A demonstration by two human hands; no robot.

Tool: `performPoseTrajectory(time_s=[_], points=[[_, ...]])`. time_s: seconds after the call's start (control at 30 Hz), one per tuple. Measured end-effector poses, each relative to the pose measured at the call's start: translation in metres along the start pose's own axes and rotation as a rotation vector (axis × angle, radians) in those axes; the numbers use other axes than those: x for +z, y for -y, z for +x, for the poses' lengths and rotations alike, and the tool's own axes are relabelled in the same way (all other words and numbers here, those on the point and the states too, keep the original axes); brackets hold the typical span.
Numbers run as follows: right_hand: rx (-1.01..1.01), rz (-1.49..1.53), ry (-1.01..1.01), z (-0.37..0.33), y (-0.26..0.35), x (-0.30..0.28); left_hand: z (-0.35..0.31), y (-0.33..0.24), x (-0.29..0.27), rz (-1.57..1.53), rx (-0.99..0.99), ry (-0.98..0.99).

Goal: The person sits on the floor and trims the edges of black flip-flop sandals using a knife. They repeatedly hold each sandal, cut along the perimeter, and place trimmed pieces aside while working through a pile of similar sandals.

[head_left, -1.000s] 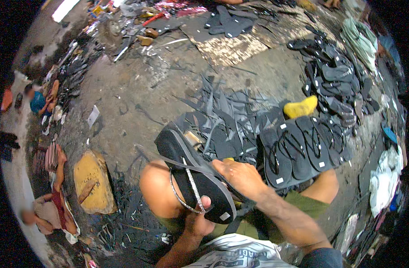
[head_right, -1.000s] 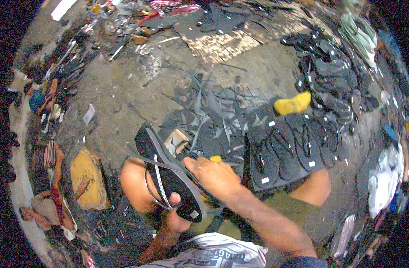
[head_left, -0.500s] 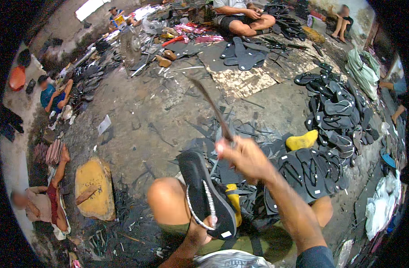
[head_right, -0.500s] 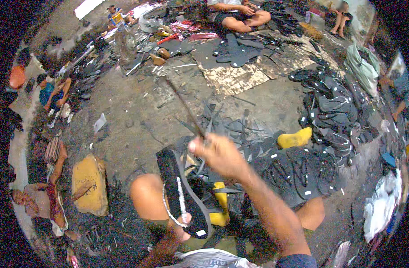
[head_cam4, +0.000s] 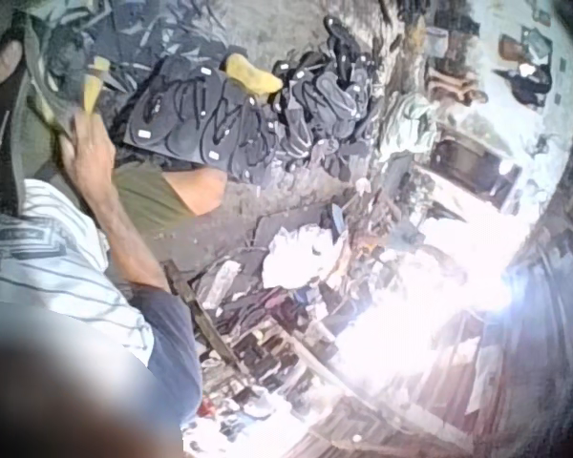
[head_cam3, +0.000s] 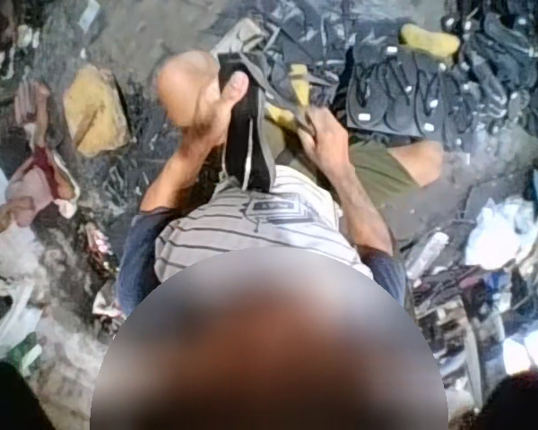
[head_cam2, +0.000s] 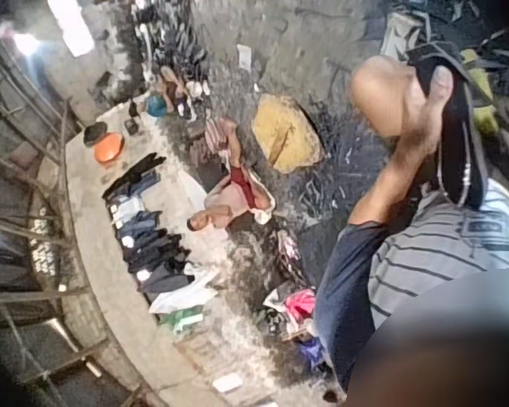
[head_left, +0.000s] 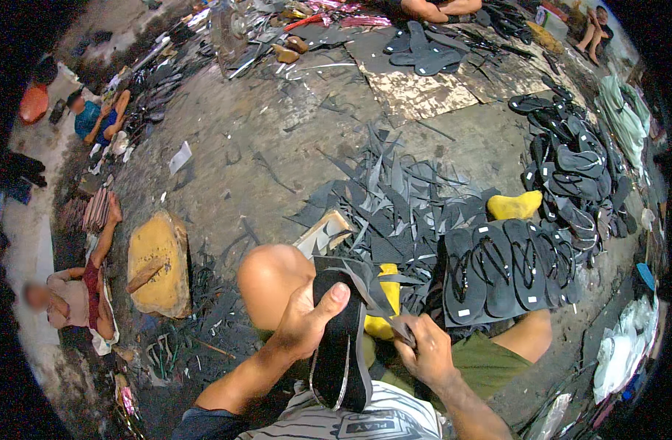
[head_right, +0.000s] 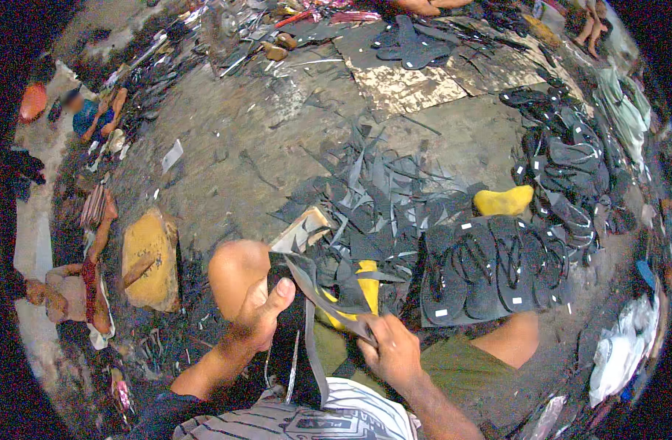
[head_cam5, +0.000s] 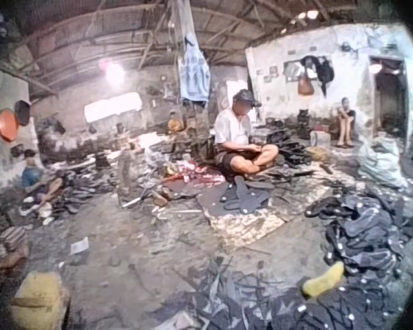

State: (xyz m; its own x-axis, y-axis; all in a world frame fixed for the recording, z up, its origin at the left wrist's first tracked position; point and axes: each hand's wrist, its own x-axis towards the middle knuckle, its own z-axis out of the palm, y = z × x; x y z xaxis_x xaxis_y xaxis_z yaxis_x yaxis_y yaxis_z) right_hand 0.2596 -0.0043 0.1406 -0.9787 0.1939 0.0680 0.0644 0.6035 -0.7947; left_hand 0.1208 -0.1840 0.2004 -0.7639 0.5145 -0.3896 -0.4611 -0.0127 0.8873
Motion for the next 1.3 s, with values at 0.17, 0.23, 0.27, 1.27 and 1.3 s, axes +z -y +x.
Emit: performPoseTrajectory(time_s=[0.17, 0.23, 0.27, 1.27, 1.3], points=[[0.002, -0.133, 0.101, 0.008, -0.016, -0.004, -0.008, -0.001, 0.003, 0.161, 0.003, 0.084], [-0.04, -0.155, 0.183, 0.026, -0.006, -0.021, -0.011, -0.006, 0.002, 0.263, -0.046, 0.144], [-0.12, -0.141, 0.218, 0.036, 0.001, -0.032, -0.012, -0.008, 0.001, 0.233, -0.109, 0.183], [0.255, 0.517, 0.164, 0.061, 0.008, -0.112, 0.006, -0.025, 0.007, -0.495, 0.382, 0.518], [0.281, 0.387, 0.172, 0.052, 0.003, -0.092, 0.009, -0.011, 0.015, -0.536, 0.422, 0.456]])
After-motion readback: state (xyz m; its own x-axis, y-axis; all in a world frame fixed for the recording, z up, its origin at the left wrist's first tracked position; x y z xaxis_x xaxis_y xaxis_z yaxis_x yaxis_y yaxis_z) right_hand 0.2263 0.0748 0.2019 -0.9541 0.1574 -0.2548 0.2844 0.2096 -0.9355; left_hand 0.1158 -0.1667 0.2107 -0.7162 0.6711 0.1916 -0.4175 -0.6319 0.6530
